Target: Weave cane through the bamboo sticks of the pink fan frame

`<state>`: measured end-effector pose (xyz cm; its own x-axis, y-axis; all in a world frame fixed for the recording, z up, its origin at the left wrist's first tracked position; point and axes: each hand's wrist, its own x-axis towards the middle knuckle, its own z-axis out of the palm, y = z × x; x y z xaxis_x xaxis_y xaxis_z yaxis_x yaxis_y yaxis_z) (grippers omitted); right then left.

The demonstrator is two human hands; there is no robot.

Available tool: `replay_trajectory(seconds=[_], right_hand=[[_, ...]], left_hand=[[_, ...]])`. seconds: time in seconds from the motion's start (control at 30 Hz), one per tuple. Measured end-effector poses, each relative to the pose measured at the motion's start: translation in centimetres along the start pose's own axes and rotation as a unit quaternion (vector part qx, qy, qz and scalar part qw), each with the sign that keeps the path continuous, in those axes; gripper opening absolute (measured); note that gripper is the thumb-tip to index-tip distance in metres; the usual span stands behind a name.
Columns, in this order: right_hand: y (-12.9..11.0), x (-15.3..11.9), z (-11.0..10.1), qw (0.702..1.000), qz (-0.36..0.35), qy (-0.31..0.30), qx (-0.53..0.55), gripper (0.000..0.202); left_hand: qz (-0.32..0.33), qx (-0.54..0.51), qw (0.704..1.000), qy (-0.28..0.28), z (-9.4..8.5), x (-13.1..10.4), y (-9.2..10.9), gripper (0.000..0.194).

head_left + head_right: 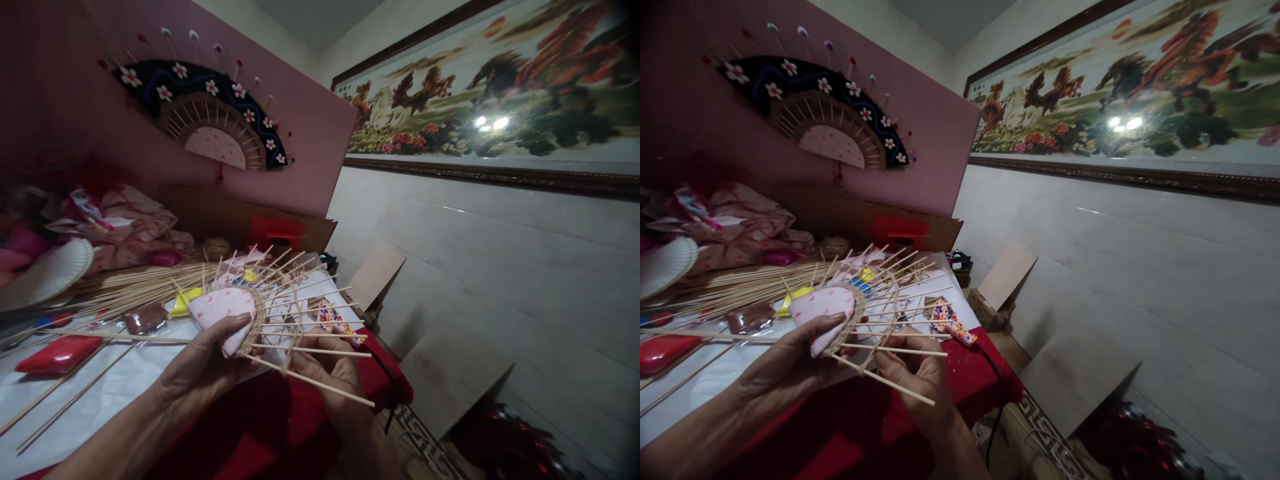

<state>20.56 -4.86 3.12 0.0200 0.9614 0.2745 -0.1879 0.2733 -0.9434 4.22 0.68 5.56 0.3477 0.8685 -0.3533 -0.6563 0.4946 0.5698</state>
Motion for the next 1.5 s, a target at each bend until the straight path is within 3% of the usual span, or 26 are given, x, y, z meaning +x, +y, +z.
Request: replay_trajectory(seconds=[0.2, 0.53, 0.73, 0.93, 1.2, 1.37, 1.5], right_hand=[[-0.2, 0.1, 0.6, 0.999, -0.018, -0.004, 0.03, 0.02], [0.8, 0.0, 0.7, 0.996, 0.023, -0.02, 0.08, 0.018], [1.2, 0.1, -0.3, 0.996, 0.051, 0.005, 0.078, 0.018], [1.3, 1.3, -1.2, 0.996, 0.034, 0.05, 0.06, 0.017], [1.4, 2.2, 0.1, 0.995, 0.051, 0.048, 0.07, 0.027], [1.7, 2.3, 0.8, 0.994, 0.054, 0.042, 0.084, 0.022], [2.2, 2.3, 0.1, 0.993, 0.055, 0.046, 0.091, 0.011]], left_hand=[[-0.007, 0.01, 1.0, -0.001, -0.4, 0.4, 0.0, 0.017], [0.009, 0.02, 1.0, -0.01, -0.5, 0.3, 0.2, 0.016], [-0.003, 0.051, 0.999, -0.004, -0.6, 0.2, 0.0, 0.023], [0.014, 0.088, 0.995, -0.035, -0.2, -0.5, -0.3, 0.015], [0.021, 0.1, 0.994, -0.042, -0.7, -0.2, -0.7, 0.021], [0.021, 0.101, 0.995, -0.017, -0.2, -0.8, -0.4, 0.016], [0.02, 0.097, 0.995, 0.009, 0.1, -1.2, 0.0, 0.014]])
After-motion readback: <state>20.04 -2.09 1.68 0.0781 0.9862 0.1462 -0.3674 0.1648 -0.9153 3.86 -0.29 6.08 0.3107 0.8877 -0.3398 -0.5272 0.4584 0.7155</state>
